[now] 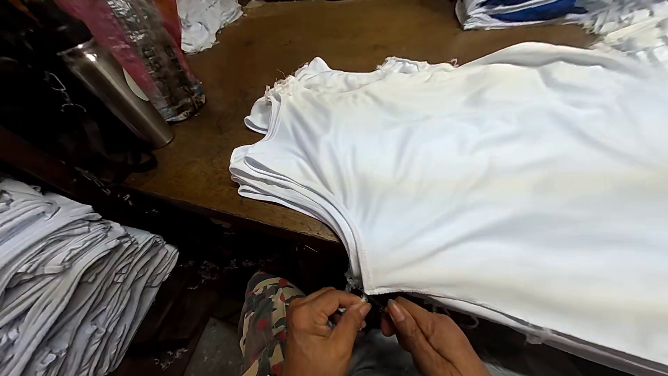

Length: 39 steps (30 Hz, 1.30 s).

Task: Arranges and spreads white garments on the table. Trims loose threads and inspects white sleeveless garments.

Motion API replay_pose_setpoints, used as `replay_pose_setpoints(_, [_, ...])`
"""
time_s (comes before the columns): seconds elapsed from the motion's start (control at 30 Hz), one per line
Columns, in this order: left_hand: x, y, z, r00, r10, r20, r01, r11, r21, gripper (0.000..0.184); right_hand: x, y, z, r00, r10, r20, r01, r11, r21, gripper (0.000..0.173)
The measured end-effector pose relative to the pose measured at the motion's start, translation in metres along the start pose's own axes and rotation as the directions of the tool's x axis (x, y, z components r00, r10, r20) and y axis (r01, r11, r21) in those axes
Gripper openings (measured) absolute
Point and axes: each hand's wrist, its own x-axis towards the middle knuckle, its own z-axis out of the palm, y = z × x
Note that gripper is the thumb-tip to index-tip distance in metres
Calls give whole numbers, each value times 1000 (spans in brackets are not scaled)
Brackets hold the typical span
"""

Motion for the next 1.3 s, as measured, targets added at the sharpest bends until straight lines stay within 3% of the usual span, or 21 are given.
replay_pose_setpoints(0.17, [0,1,1,1000,20,1,-20,1000,-4,10,2,1,1,999,-14,-41,12,999,-35,49])
replay_pose_setpoints(0.3, [0,1,0,999,29,13,-29,999,-27,9,2,7,5,994,-56,-89,41,986,-161,52])
replay_pose_setpoints(0.43, [-3,3,-3,997,0,83,0,1000,4,10,-5,6,-10,998,-67,-6,66,994,-88,50])
replay_pose_setpoints(0.5, [-7,2,-5,989,-18,144,15,1000,25,12,-11,-5,-27,992,-123,-2,121,983,-141,50])
replay_pose_setpoints(0.57, [-12,-3,-2,980,-46,192,37,998,48,13,-10,-19,-34,970,-228,-81,189,923,-335,48])
replay_pose_setpoints(0.67, [-18,-10,13,962,-94,257,63,990,125,12,10,-24,-23,890,-425,-161,225,720,-656,37])
replay_pose_setpoints(0.73, [-20,-11,23,950,-86,301,18,975,222,11,33,-15,-13,822,-545,-166,246,603,-759,27])
replay_pose_setpoints(0.8, [-21,-8,29,937,-77,342,-32,952,303,13,49,-14,-14,813,-566,-136,278,583,-764,17])
replay_pose_setpoints(0.87, [-19,0,32,945,-55,324,-32,966,256,18,57,-22,-26,857,-504,-106,295,649,-701,11])
replay_pose_setpoints(0.93, [-12,13,36,948,-79,309,76,997,24,22,60,-37,-46,944,-326,-47,240,779,-579,10])
replay_pose_setpoints(1.0, [-2,32,44,919,-132,372,244,931,-273,33,65,-58,-70,995,-82,60,99,918,-384,13])
replay_pose_setpoints(1.07, [10,46,57,861,-145,488,379,823,-424,46,70,-75,-88,989,27,148,6,976,-219,17])
replay_pose_setpoints(1.13, [20,55,79,771,-146,619,520,705,-482,43,75,-87,-100,975,80,209,-51,989,-138,21])
replay_pose_setpoints(1.23, [33,62,114,639,-250,727,721,525,-453,16,79,-91,-106,957,150,247,-133,987,-86,23])
replay_pose_setpoints(1.27, [35,61,124,619,-287,731,746,507,-432,9,76,-88,-107,962,150,229,-131,987,-96,25])
replay_pose_setpoints(1.3, [36,57,131,613,-310,727,753,508,-419,13,71,-84,-109,969,135,206,-117,988,-99,27])
